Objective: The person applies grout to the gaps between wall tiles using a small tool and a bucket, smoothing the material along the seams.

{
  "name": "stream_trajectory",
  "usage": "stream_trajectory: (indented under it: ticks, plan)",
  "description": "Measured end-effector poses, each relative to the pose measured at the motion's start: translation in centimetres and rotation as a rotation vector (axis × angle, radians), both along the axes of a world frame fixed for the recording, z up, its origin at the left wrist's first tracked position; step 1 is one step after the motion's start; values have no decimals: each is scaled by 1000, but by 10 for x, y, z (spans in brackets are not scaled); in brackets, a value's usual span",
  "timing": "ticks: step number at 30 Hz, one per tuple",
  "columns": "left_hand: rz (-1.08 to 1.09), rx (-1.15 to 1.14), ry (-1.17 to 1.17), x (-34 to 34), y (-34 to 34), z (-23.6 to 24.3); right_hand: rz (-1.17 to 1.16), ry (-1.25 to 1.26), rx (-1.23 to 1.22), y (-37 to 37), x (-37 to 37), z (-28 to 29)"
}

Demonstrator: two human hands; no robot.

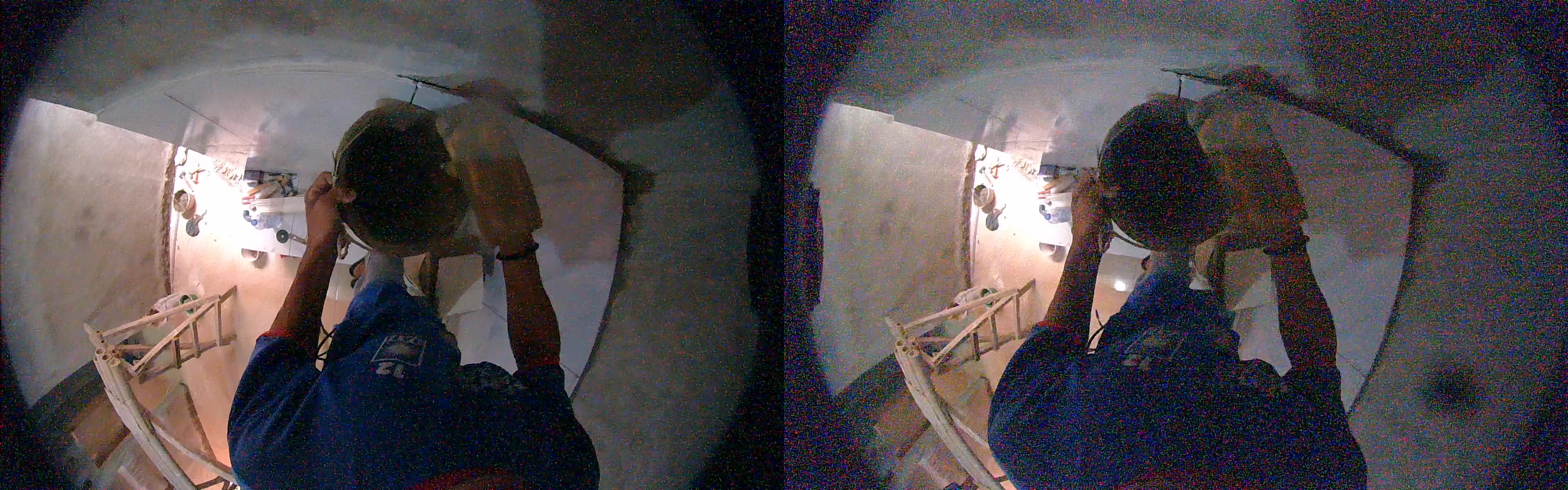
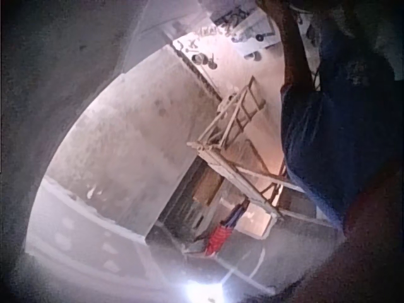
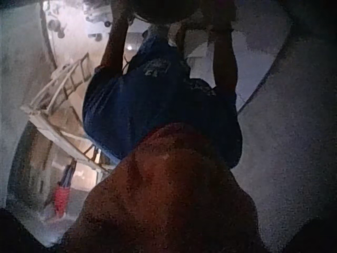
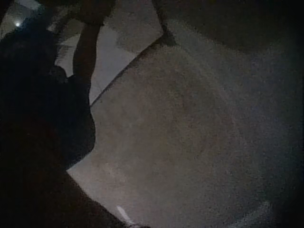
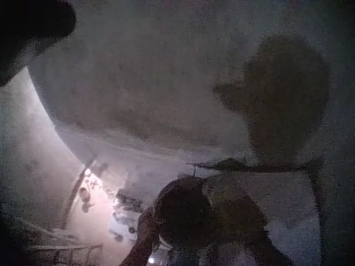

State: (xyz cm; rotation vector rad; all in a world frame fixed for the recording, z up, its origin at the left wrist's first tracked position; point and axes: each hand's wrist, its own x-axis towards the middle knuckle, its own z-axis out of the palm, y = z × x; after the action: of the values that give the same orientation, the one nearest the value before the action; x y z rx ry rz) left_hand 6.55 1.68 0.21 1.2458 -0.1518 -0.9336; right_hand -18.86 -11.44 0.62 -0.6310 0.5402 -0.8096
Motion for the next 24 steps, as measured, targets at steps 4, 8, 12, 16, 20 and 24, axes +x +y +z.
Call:
stream_trajectory:
  ticks: [4, 8, 12, 16, 20, 24]
  plan:
    - [-40, -15, -13, 9, 2, -30, -30, 50, -50, -8, 20, 11]
    - [-90, 57, -188, 10, 4, -15, -100, 158, -144, -13, 41, 24]
    - [-107, 42, -166, 12, 8, -21, -203, 420, -394, -7, 69, 38]
    - [-78, 43, -64, 14, 15, -30, -308, 849, -842, -1, 95, 24]
    - [-67, 243, -112, 11, 20, -9, -464, 1161, -1269, -2, 124, 8]
    - [-58, 145, -49, 16, 38, -45, -389, 1355, -1308, -2, 151, 9]
